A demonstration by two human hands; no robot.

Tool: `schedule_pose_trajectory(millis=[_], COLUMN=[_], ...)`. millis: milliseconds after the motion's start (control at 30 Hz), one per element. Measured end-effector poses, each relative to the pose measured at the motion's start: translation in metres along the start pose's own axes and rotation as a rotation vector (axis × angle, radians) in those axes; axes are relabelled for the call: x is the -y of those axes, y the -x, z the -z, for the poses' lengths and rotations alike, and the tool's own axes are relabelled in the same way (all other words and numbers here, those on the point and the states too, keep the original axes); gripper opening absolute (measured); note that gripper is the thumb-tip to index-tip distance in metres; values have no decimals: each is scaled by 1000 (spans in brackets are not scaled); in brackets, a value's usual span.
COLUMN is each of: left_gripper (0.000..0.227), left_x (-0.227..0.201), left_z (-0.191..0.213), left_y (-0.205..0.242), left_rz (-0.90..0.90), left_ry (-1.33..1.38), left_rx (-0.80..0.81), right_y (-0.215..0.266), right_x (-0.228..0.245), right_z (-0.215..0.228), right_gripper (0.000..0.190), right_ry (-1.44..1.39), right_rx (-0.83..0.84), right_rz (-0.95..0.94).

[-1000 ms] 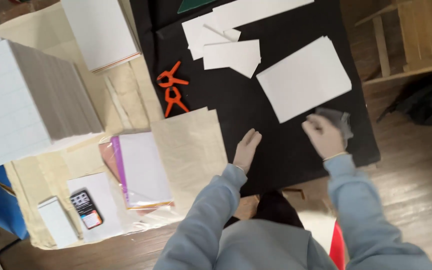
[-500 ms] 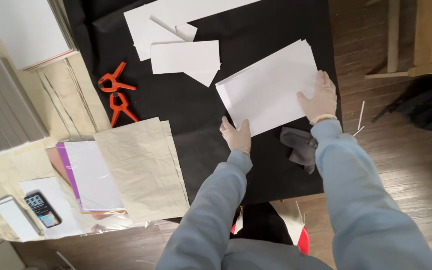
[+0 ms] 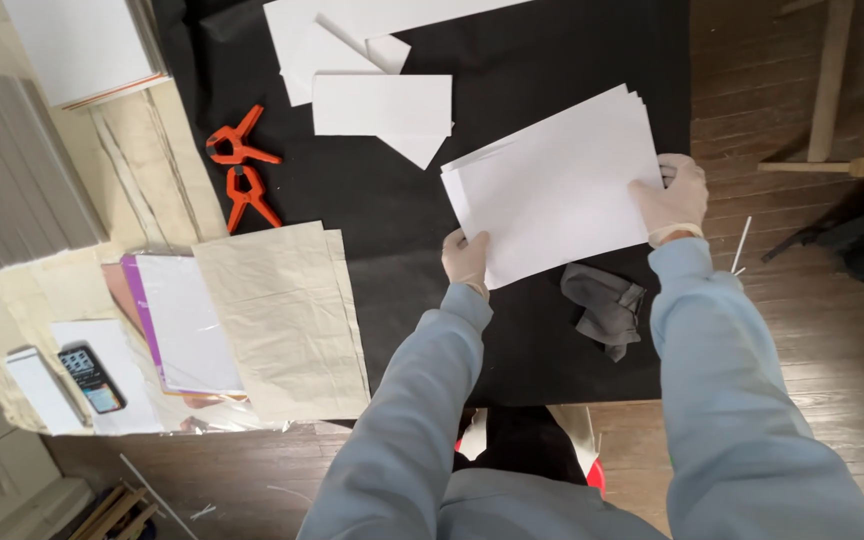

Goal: Organizing and preparing art prints and paper materials at a workstation.

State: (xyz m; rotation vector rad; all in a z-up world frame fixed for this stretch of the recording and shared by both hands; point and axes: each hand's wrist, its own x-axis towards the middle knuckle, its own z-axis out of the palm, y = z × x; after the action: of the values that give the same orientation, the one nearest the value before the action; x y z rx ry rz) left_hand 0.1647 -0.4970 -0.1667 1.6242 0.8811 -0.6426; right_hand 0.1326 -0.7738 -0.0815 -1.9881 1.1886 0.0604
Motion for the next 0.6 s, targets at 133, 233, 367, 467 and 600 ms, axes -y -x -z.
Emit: schedule_pose_trajectory(millis=[133,233,367,467,600], left_gripper=[52,51,49,45,48], left_x=[-15,-26,-8,10,4], left_z=[1,4,5,2,-8], left_y=[13,22,11,0,18], left_rz=[-35,0,-2,-96,-195], left_ry=[-63,20,40,32,-39], left_rx=[0,-13,19,-3,25], right_y=[0,-9,-16,-23,-23], right_x=[5,-5,-15,-20,-29], right_z=[8,10,17,23,34], right_gripper=[54,58,58,63,49], right_ry=[-33,-143,-150,-184,-35], right_rx=[13,63,181,246,375], right_rz=[-36,-119,-63,8,111])
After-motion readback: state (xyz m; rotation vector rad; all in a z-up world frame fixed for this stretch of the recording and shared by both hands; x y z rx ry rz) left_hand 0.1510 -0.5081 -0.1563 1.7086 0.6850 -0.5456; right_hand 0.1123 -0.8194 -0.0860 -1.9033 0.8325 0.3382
